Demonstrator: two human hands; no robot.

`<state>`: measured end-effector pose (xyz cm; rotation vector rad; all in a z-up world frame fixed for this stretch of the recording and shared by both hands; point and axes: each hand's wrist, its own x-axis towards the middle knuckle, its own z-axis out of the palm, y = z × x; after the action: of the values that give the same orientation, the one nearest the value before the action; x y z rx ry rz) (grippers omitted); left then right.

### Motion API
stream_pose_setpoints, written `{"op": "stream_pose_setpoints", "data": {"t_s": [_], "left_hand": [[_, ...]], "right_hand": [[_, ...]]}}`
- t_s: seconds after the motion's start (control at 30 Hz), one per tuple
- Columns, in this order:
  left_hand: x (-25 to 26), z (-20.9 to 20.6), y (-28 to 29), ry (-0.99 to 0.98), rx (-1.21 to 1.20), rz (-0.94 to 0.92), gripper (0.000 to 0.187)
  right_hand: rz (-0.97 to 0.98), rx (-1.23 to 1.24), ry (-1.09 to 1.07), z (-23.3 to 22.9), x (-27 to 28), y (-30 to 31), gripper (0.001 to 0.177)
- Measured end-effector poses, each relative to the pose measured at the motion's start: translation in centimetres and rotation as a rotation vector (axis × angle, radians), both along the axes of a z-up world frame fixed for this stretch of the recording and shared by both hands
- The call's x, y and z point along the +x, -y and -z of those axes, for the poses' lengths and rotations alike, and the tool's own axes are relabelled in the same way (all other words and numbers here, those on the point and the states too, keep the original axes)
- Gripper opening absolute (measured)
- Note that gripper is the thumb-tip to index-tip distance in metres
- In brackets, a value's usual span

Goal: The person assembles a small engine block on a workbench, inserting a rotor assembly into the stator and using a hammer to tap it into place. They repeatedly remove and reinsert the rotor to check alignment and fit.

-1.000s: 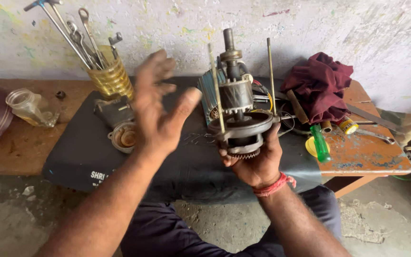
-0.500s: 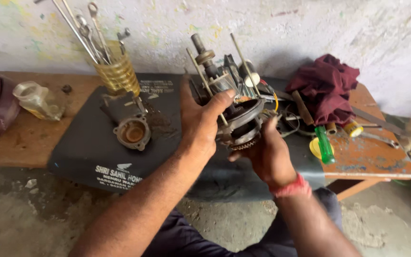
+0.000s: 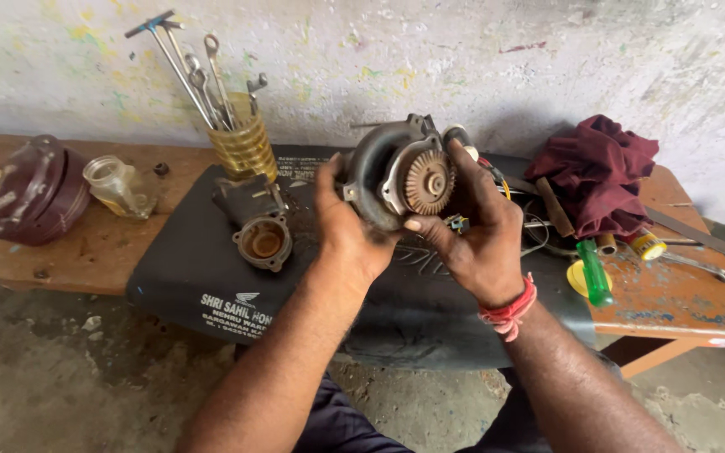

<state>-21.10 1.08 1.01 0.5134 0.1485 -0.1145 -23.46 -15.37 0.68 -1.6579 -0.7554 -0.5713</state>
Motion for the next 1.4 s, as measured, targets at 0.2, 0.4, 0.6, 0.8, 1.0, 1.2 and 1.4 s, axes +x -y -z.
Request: {"op": "stream_pose_setpoints", "data": {"t_s": [0.2, 0.4, 0.6, 0.8, 1.0, 1.2, 1.4], "left_hand": [[-0.2, 0.1, -0.9, -0.059, -0.004, 0.022, 0.072], [0.0, 0.6, -1.1, 0.041, -0.069, -0.002, 0.076], [0.2, 1.8, -1.2, 0.066, -0.139, -0.028, 0.077], [0.4, 3.7, -1.7, 0.347, -0.257, 0.062, 0.078], [0.8, 4.3, -2.0, 0.532, -0.174, 0.052, 0.093], [1.4, 6.0, -2.9, 0.693, -0.108, 0.077, 0.089], [2.1, 8.0, -3.7, 0.636, -0.015, -0.045, 0.072]], "right_hand": [[-0.003, -0.074, -0.089, -0.7, 0.3, -0.9, 0.097], [0.097, -0.045, 0.061, 0.2, -0.2, -1.3, 0.070], [0.221, -0.116, 0.079, -0.2, -0.9, -1.5, 0.048], [0.293, -0.098, 0.029, 0.0, -1.9, -1.6, 0.041], [0.254, 0.011, 0.024, 0.6, -2.3, -1.6, 0.037], [-0.014, 0.012, -0.244, 0.3, -3.3, -1.8, 0.074], [-0.134, 0.160, -0.421, 0.7, -4.3, -3.5, 0.080]]}}
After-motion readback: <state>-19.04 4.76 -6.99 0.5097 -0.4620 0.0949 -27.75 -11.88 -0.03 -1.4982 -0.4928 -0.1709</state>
